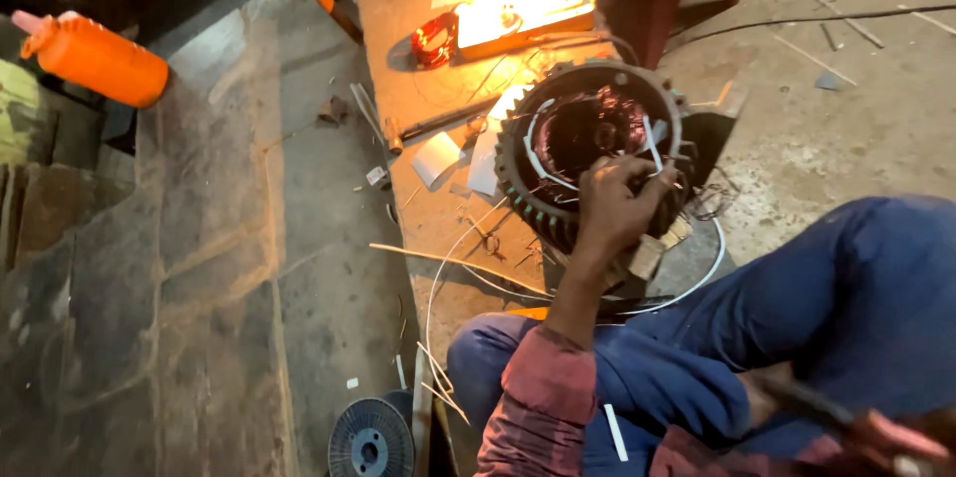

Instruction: The person manipulates wires and components inside an electric motor housing using pliers and by hand while sitting on the floor.

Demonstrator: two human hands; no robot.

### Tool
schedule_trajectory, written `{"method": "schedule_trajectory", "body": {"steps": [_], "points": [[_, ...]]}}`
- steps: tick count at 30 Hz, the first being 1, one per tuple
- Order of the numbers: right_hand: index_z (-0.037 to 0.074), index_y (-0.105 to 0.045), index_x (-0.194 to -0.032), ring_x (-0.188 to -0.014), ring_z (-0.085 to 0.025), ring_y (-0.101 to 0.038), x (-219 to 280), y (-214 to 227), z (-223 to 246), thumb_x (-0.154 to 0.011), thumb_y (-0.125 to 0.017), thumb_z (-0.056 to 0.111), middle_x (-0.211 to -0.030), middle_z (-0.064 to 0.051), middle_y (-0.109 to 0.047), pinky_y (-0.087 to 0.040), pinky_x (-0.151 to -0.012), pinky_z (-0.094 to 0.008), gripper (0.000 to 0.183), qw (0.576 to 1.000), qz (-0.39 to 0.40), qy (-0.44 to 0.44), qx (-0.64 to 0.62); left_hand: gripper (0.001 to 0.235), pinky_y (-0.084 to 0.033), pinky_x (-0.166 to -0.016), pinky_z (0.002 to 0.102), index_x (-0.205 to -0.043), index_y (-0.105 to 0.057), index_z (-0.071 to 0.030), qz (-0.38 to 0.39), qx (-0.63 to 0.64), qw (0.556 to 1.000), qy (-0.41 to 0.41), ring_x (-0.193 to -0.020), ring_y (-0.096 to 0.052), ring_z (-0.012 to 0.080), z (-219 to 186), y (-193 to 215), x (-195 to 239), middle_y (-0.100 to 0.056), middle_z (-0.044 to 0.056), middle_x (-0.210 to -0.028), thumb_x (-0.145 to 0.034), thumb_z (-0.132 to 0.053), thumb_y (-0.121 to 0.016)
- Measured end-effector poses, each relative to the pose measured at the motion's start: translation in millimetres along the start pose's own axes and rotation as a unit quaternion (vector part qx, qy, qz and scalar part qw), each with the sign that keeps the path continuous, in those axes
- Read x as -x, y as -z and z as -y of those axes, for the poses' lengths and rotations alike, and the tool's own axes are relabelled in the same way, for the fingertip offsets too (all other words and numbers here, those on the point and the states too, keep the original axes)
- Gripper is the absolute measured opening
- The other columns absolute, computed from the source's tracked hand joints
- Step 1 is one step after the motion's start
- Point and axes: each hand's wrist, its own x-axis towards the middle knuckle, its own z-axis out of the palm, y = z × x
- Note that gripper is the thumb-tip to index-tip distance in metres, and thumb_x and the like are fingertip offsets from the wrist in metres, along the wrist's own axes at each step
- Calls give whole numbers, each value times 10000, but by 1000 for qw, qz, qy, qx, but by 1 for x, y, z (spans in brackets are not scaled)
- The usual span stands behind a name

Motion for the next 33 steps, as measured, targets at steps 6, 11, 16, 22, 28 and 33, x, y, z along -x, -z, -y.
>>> {"method": "schedule_trajectory", "body": {"steps": [6,11,16,22,28,33], "points": [[119,-820,-1038,-744,-186,-723,42,-24,-44,-829,-838,257,-868,-65,-755,-611,-686,-327,251,987,-53,-6,153,292,-555,-739,366,-1024,-779,-84,-37,53,994,93,-794,-692,247,-15,7,6,-749,79,-846,-840,-309,-801],[116,-839,-1003,-739,-160,-726,50,-26,-60,-812,-863,238,-860,-46,-766,-618,-689,-310,228,974,-43,13,221,204,-547,-906,312,-1075,-764,-48,-216,-33,976,-19,-1001,-684,200,-24,41,53,-743,79,-1039,-919,-181,-768],[170,-776,-982,-811,-178,-698,51,-17,-65,-761,-862,293,-933,-27,-716,-590,-763,-355,267,966,-89,83,230,138,-572,-849,296,-1013,-762,-14,-183,-12,979,85,-899,-705,169,-21,79,116,-727,85,-945,-945,-133,-752],[367,-783,-959,-898,-178,-662,70,-4,-16,-652,-808,661,-1055,86,-746,-539,-845,-369,426,826,-135,243,490,161,-575,-783,294,-969,-770,-15,-122,-36,977,171,-817,-732,155,-7,101,163,-740,83,-877,-917,-166,-756],[189,-712,-1200,-900,-204,-713,109,-26,102,-661,-787,628,-1066,-5,-705,-576,-808,-357,699,885,-189,187,382,138,-571,-746,288,-956,-781,-48,-47,-43,977,205,-788,-726,142,-8,109,186,-769,76,-880,-881,-162,-760],[162,-678,-1273,-924,-261,-735,124,-28,206,-690,-765,597,-1177,-73,-703,-605,-778,-400,733,907,-80,168,379,190,-555,-670,309,-974,-793,-66,-32,-107,961,252,-685,-709,181,11,120,181,-749,89,-785,-866,-219,-762]]}}
